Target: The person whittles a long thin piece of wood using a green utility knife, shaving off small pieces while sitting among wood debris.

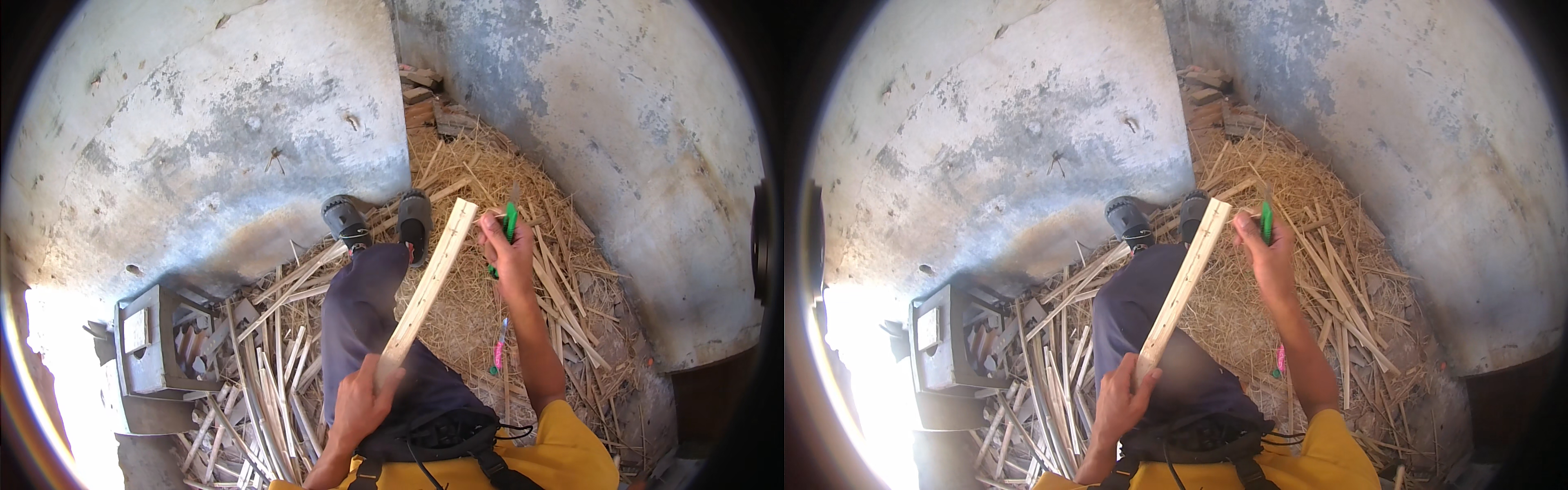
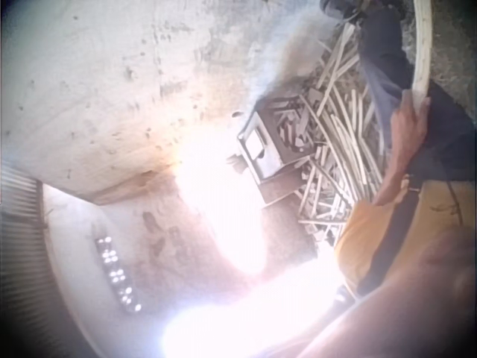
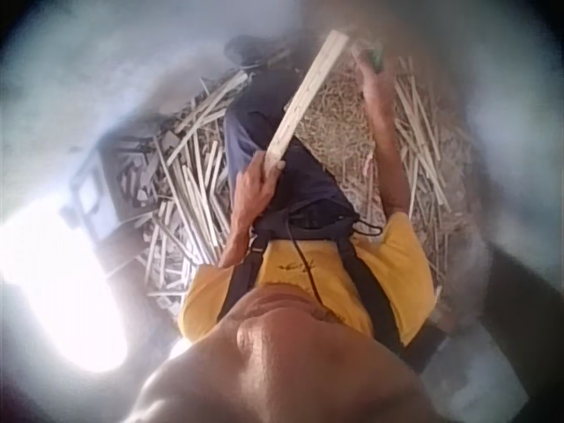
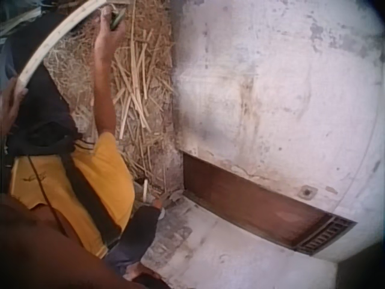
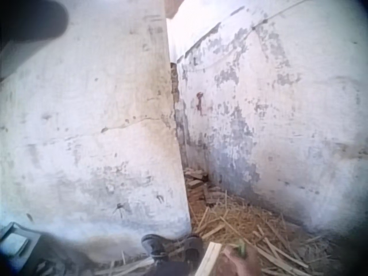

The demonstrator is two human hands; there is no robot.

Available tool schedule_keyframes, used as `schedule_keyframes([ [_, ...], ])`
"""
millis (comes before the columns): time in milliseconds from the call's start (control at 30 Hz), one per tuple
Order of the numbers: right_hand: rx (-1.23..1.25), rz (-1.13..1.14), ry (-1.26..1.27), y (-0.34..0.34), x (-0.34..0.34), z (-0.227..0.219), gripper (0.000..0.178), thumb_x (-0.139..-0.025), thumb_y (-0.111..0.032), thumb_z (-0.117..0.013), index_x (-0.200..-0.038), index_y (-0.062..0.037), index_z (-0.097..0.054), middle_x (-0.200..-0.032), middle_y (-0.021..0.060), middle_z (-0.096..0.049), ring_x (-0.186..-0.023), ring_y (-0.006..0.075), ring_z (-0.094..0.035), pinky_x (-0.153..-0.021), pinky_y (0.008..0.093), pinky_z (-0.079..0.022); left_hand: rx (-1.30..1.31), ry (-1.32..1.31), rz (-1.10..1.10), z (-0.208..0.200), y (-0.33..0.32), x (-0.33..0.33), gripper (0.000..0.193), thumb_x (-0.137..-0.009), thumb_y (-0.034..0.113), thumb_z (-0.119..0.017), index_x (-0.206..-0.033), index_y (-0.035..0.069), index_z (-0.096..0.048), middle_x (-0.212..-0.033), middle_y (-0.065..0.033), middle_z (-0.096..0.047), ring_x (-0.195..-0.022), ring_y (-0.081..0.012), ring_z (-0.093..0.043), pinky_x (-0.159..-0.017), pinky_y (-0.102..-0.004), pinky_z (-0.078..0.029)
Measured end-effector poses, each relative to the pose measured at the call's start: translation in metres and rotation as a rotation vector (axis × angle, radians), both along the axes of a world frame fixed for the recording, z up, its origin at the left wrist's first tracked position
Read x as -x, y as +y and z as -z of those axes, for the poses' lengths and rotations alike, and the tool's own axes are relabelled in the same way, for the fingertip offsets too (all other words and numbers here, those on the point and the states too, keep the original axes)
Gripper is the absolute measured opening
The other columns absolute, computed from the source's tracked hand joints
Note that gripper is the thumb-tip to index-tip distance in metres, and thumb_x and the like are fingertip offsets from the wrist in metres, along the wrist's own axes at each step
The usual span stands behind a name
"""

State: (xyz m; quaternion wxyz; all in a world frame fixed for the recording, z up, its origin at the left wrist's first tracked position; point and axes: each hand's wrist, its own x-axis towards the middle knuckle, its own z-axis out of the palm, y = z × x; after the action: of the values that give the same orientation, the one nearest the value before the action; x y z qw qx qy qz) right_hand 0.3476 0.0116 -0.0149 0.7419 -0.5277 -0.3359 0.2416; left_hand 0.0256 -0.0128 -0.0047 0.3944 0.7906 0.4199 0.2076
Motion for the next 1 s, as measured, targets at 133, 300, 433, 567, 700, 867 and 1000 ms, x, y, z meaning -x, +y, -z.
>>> schedule_keyframes([
  [133,-0.071,0.122,-0.019,-0.002,-0.031,-0.004,0.03,-0.106,-0.037,-0.071,-0.111,-0.0076,-0.073,-0.081,0.0006,-0.069,-0.049,0.0001,-0.04,-0.041,0.0211,-0.026,0.015,0.017,-0.021,0.007,0.0,0.006,0.028,-0.104,0.027,-0.071,-0.106,0.0,-0.062,-0.07,-0.0217,-0.065,-0.065,-0.0393,-0.068,-0.059,-0.0465,-0.049],
  [300,0.126,0.134,-0.355,-0.012,-0.028,-0.006,0.036,-0.101,-0.021,-0.075,-0.134,-0.0075,-0.067,-0.109,0.008,-0.078,-0.055,0.0005,-0.051,-0.047,0.0194,-0.038,0.241,-0.086,0.034,0.021,0.015,0.013,0.04,-0.113,0.035,-0.056,-0.122,-0.002,-0.066,-0.067,-0.006,-0.055,-0.058,-0.0143,-0.053,-0.055,-0.033,-0.041],
  [433,0.148,-0.073,-0.326,-0.016,0.006,-0.007,0.046,-0.1,-0.014,-0.075,-0.144,-0.0055,-0.062,-0.121,0.0119,-0.078,-0.069,0.0033,-0.062,-0.058,0.0196,-0.049,0.544,-0.287,0.152,0.018,0.024,0.008,0.065,-0.117,0.051,-0.036,-0.138,-0.004,-0.063,-0.073,0.0027,-0.047,-0.059,-0.0067,-0.042,-0.054,-0.0264,-0.036],
  [567,0.08,-0.258,-0.138,-0.016,0.041,-0.018,0.051,-0.101,-0.019,-0.076,-0.146,-0.0018,-0.059,-0.118,0.0129,-0.077,-0.085,0.0086,-0.069,-0.07,0.0234,-0.055,0.726,-0.303,0.234,0.008,0.029,-0.003,0.081,-0.115,0.062,-0.023,-0.147,-0.004,-0.058,-0.075,0.0023,-0.045,-0.059,-0.007,-0.042,-0.054,-0.0255,-0.036],
  [700,0.112,-0.353,-0.004,-0.01,0.049,-0.013,0.044,-0.098,-0.024,-0.081,-0.131,0.0009,-0.066,-0.1,0.0058,-0.076,-0.084,0.0088,-0.067,-0.07,0.0235,-0.051,0.832,-0.302,0.326,0.006,0.034,-0.01,0.085,-0.114,0.066,-0.022,-0.15,-0.004,-0.054,-0.075,0.0012,-0.048,-0.058,-0.0089,-0.046,-0.055,-0.0262,-0.04],
  [867,0.074,-0.373,0.167,-0.014,0.049,-0.021,0.026,-0.096,-0.024,-0.084,-0.108,-0.0038,-0.073,-0.084,-0.0007,-0.072,-0.066,0.0029,-0.057,-0.057,0.02,-0.041,0.9,-0.429,0.322,0.004,0.029,-0.016,0.084,-0.112,0.068,-0.034,-0.146,-0.007,-0.05,-0.089,-0.0007,-0.05,-0.068,-0.0106,-0.049,-0.059,-0.0282,-0.047],
  [1000,0.027,-0.324,0.16,-0.015,0.046,-0.019,0.027,-0.096,-0.024,-0.084,-0.109,-0.0054,-0.07,-0.08,-0.0026,-0.067,-0.057,0.001,-0.047,-0.051,0.0213,-0.033,1.027,-0.434,0.426,0.025,0.037,-0.009,0.089,-0.107,0.076,-0.036,-0.141,-0.005,-0.054,-0.093,-0.0026,-0.054,-0.072,-0.0116,-0.052,-0.062,-0.0287,-0.048],
])
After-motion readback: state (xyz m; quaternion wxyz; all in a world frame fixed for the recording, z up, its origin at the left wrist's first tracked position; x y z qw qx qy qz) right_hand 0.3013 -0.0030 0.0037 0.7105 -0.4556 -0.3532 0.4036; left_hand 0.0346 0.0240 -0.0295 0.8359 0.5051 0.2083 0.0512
